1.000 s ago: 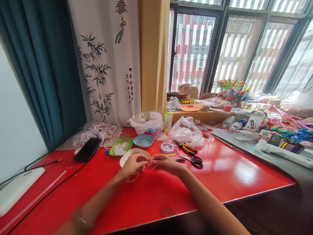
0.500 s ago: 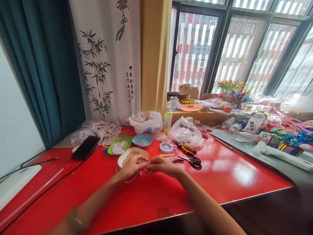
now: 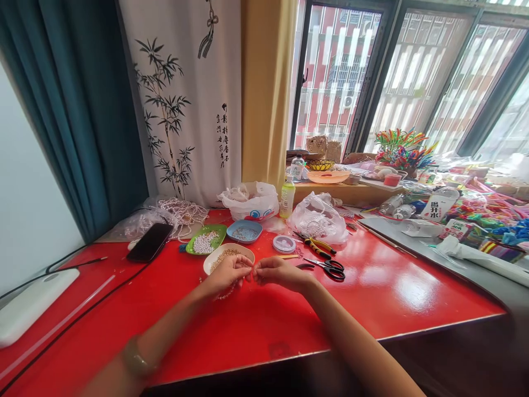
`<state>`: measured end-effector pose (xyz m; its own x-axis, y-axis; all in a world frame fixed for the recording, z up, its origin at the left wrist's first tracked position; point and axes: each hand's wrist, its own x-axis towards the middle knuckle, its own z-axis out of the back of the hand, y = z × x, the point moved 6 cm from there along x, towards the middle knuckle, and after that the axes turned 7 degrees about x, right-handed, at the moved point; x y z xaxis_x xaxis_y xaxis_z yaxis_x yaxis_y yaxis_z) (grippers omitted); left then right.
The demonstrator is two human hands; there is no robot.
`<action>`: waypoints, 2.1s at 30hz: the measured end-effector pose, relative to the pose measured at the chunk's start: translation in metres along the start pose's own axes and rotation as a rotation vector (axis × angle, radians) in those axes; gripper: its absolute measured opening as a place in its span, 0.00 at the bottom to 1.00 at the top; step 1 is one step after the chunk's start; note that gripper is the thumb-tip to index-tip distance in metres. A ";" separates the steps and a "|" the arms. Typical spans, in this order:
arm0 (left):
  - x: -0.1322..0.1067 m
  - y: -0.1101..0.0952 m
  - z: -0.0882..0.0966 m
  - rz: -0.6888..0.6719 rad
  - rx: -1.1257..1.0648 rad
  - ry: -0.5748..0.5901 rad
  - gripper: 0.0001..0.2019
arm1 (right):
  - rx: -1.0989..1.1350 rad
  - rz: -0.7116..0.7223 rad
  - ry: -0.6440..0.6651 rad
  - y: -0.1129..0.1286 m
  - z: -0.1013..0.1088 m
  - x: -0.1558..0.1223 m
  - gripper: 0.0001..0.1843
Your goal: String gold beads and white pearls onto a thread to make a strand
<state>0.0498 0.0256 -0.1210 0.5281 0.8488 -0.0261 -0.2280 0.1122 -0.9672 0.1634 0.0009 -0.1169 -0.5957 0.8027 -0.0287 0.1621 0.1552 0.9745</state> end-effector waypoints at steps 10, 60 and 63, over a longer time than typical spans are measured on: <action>-0.004 -0.007 0.006 0.012 0.075 -0.028 0.11 | 0.036 0.020 -0.057 0.002 0.005 0.001 0.10; -0.007 -0.028 0.027 -0.156 0.153 -0.271 0.11 | -0.432 0.318 -0.401 0.017 -0.004 0.003 0.13; -0.007 -0.039 0.049 -0.200 0.266 -0.345 0.11 | -0.470 0.356 -0.432 0.016 0.001 0.004 0.14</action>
<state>0.0144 0.0407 -0.0709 0.2909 0.9139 0.2832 -0.3750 0.3813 -0.8450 0.1645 0.0075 -0.1020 -0.1909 0.9291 0.3168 -0.1242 -0.3430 0.9311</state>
